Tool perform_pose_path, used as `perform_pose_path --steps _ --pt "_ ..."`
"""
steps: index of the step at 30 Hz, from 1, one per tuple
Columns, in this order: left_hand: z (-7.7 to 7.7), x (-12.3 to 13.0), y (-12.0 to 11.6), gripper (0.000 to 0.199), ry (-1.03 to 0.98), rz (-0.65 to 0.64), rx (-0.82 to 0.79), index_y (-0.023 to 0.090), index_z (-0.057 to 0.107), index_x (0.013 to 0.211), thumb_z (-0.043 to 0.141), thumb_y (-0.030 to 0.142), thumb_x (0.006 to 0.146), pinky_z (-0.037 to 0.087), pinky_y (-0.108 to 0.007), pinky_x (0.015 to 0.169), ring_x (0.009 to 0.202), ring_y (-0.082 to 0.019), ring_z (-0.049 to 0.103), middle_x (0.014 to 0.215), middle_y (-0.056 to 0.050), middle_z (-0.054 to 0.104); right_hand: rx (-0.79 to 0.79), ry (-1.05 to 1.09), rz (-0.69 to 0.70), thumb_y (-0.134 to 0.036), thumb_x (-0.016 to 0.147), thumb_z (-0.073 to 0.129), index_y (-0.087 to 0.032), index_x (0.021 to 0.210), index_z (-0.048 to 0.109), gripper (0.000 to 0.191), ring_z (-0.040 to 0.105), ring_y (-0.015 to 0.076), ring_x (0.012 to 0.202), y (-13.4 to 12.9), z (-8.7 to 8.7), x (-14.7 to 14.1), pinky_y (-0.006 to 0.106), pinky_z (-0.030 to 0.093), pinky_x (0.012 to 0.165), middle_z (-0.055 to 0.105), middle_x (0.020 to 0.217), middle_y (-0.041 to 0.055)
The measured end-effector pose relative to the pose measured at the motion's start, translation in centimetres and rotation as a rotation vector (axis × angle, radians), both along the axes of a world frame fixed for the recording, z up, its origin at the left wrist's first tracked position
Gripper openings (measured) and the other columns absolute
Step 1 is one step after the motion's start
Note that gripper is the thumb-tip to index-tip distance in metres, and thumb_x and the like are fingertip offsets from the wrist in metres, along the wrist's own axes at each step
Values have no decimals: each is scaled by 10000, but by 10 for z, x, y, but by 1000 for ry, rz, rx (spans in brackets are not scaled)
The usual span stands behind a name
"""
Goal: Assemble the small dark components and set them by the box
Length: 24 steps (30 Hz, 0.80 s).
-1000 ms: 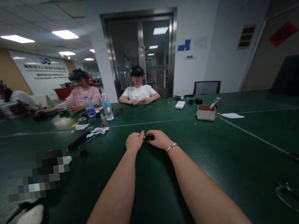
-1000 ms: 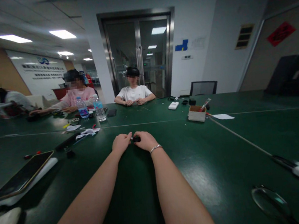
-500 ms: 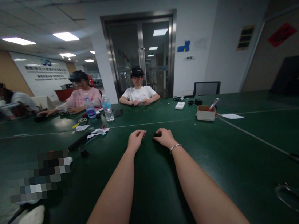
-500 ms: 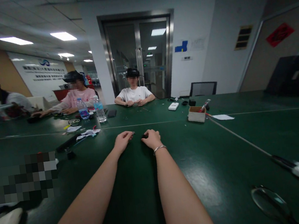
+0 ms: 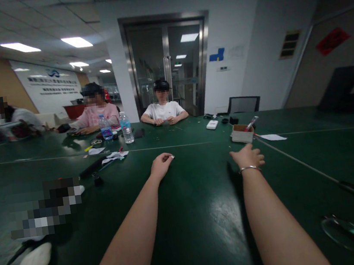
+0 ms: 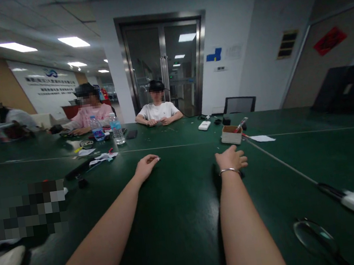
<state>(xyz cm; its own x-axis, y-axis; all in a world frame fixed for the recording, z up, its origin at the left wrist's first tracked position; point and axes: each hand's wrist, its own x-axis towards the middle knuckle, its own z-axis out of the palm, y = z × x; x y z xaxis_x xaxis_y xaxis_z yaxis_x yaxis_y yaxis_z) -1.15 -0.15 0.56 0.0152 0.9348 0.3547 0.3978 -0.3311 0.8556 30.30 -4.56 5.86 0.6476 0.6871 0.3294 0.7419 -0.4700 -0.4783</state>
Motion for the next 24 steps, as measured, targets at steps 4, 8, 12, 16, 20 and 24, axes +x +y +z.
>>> perform_pose_path --steps 4,8,12,16,20,24 --pt "17 15 -4 186 34 -16 71 214 686 880 583 321 768 452 -304 825 868 -167 601 988 -51 653 88 -151 393 -284 777 605 -170 1233 482 486 503 302 1074 3 32 -66 410 406 845 487 1179 174" --pt "40 26 -3 228 -70 -34 120 173 624 934 615 243 717 468 -269 757 799 -152 607 865 -45 654 -16 -95 1002 -256 742 700 -168 1147 559 437 561 226 1009 8 32 -131 317 449 854 544 1125 112" --pt "56 24 -9 348 -48 -36 119 164 542 1029 613 190 690 464 -253 675 701 -133 591 767 -15 626 12 -78 1045 -305 884 541 -158 1168 528 320 574 203 992 6 19 -154 388 496 815 550 1157 84" --pt "60 27 -17 319 139 -87 112 180 570 981 629 184 667 449 -250 653 678 -136 575 735 -6 616 39 -61 1062 -245 830 616 -186 1077 591 256 596 208 955 6 15 -153 315 472 791 611 1073 93" --pt "72 16 -22 283 294 -125 75 187 594 999 604 252 723 456 -265 696 750 -166 594 804 -40 645 60 -27 1049 -195 777 644 -186 1001 624 225 628 191 813 17 14 -138 267 450 701 669 918 83" --pt "92 -42 -29 253 544 337 78 191 628 948 595 334 742 418 -403 864 1014 -284 541 1015 -107 624 159 247 835 -228 794 583 -150 1026 605 246 600 126 583 33 14 -88 240 448 592 680 806 64"
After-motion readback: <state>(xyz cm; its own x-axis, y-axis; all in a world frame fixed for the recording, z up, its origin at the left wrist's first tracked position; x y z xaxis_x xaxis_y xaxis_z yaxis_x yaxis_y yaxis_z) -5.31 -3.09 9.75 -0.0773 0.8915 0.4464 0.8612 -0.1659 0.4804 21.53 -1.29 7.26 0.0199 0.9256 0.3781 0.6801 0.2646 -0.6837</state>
